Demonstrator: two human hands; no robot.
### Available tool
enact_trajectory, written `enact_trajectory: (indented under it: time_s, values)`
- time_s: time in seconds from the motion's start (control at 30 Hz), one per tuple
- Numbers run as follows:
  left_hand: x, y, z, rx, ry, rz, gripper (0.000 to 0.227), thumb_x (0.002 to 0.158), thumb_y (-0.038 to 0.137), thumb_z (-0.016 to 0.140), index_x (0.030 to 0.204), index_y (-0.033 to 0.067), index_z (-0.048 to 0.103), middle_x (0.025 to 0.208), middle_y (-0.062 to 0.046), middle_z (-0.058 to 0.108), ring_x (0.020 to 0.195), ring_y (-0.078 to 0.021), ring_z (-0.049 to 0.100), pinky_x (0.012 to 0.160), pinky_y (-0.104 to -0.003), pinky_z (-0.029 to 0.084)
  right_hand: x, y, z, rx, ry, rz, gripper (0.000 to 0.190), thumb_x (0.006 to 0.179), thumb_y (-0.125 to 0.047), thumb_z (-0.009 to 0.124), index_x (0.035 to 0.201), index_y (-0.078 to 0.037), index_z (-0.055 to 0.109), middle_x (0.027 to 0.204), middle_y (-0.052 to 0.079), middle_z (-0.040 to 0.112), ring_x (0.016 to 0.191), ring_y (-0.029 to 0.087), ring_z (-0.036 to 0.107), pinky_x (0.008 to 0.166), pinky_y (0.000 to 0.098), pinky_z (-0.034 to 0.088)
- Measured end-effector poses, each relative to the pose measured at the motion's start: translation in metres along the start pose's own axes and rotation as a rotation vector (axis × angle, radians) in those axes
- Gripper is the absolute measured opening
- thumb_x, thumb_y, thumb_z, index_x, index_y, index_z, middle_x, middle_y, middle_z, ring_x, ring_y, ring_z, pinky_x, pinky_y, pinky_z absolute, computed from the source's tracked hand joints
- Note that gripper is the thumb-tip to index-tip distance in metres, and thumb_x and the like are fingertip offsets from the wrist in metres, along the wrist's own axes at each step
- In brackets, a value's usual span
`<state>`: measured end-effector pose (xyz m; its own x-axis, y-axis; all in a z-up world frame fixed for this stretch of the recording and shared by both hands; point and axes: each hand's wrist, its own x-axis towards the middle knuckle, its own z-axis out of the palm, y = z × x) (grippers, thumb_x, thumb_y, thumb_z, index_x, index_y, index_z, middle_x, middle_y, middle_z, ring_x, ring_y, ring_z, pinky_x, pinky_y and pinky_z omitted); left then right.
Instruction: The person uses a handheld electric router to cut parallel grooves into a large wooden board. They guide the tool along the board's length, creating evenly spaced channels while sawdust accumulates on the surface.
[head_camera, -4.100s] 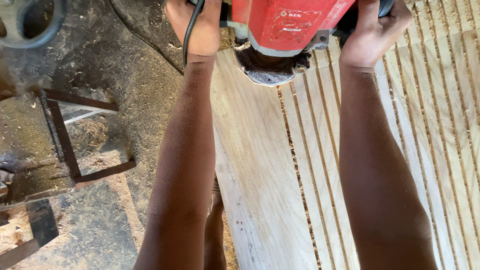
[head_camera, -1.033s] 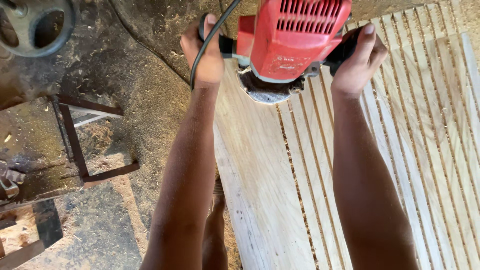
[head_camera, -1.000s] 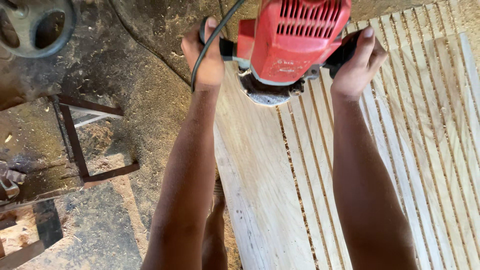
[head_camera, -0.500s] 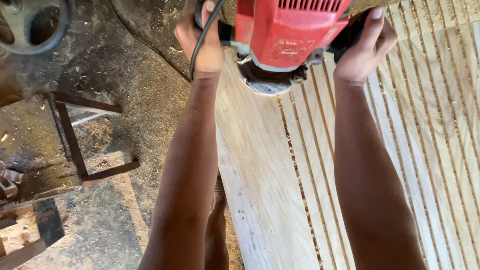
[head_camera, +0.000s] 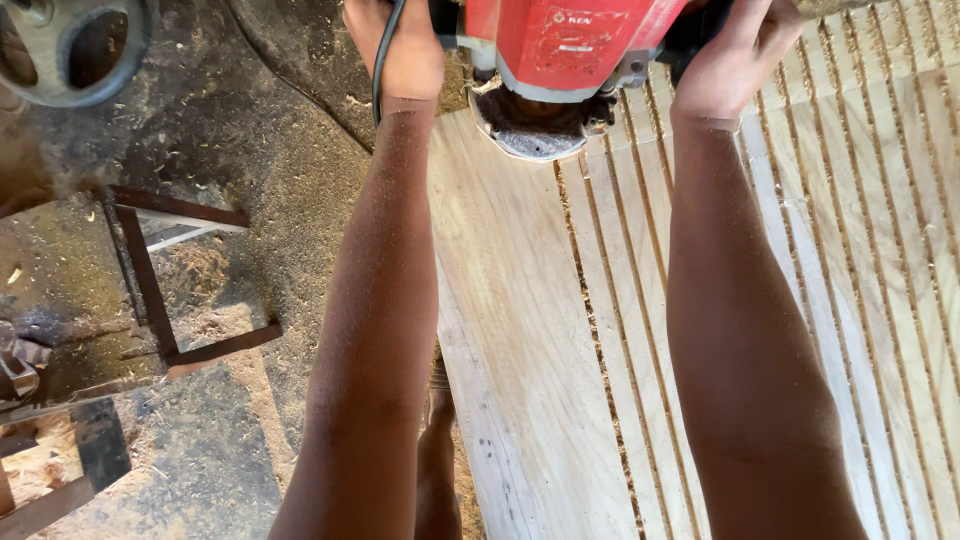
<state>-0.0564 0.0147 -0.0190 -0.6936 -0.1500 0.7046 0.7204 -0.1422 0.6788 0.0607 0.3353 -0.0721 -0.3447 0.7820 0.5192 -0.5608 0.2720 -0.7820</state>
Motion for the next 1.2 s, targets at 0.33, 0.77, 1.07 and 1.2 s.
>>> enact_trajectory:
  time_s: [0.33, 0.77, 1.07, 1.2]
  values:
    - [-0.01, 0.041, -0.005, 0.113, -0.087, -0.144, 0.042, 0.106, 0.035, 0.061, 0.08, 0.0024, 0.062, 0.065, -0.003, 0.058, 0.06, -0.0114, 0.054, 0.057, -0.033, 0.042, -0.022, -0.093, 0.011, -0.117, -0.19, -0.002, 0.056, 0.11, -0.043, 0.054, 0.073, -0.001, 0.055, 0.069, 0.005, 0.06, 0.064, 0.016, 0.052, 0.067, 0.0368, 0.044]
    - [-0.082, 0.12, -0.025, 0.21, -0.113, -0.261, 0.041, 0.105, 0.034, 0.06, 0.077, 0.0032, 0.061, 0.064, -0.001, 0.056, 0.059, -0.0115, 0.048, 0.054, -0.032, 0.036, -0.086, -0.154, -0.056, -0.201, -0.188, 0.04, 0.059, 0.111, -0.044, 0.051, 0.076, 0.002, 0.059, 0.068, 0.002, 0.053, 0.064, 0.013, 0.046, 0.061, 0.0332, 0.037]
    - [-0.13, 0.169, -0.035, 0.137, -0.142, -0.221, 0.036, 0.106, 0.03, 0.057, 0.085, 0.0011, 0.062, 0.068, -0.001, 0.06, 0.065, -0.0095, 0.057, 0.06, -0.03, 0.045, -0.12, -0.196, -0.098, -0.185, -0.192, 0.07, 0.059, 0.111, -0.045, 0.052, 0.077, 0.003, 0.059, 0.069, 0.002, 0.054, 0.065, 0.012, 0.046, 0.06, 0.0322, 0.036]
    - [-0.156, 0.194, -0.044, 0.121, -0.148, -0.286, 0.038, 0.106, 0.031, 0.057, 0.084, 0.0003, 0.06, 0.068, -0.003, 0.058, 0.065, -0.0112, 0.052, 0.06, -0.03, 0.043, -0.14, -0.214, -0.121, -0.187, -0.198, 0.067, 0.06, 0.11, -0.045, 0.052, 0.077, 0.004, 0.06, 0.069, 0.003, 0.056, 0.064, 0.012, 0.048, 0.06, 0.0321, 0.037]
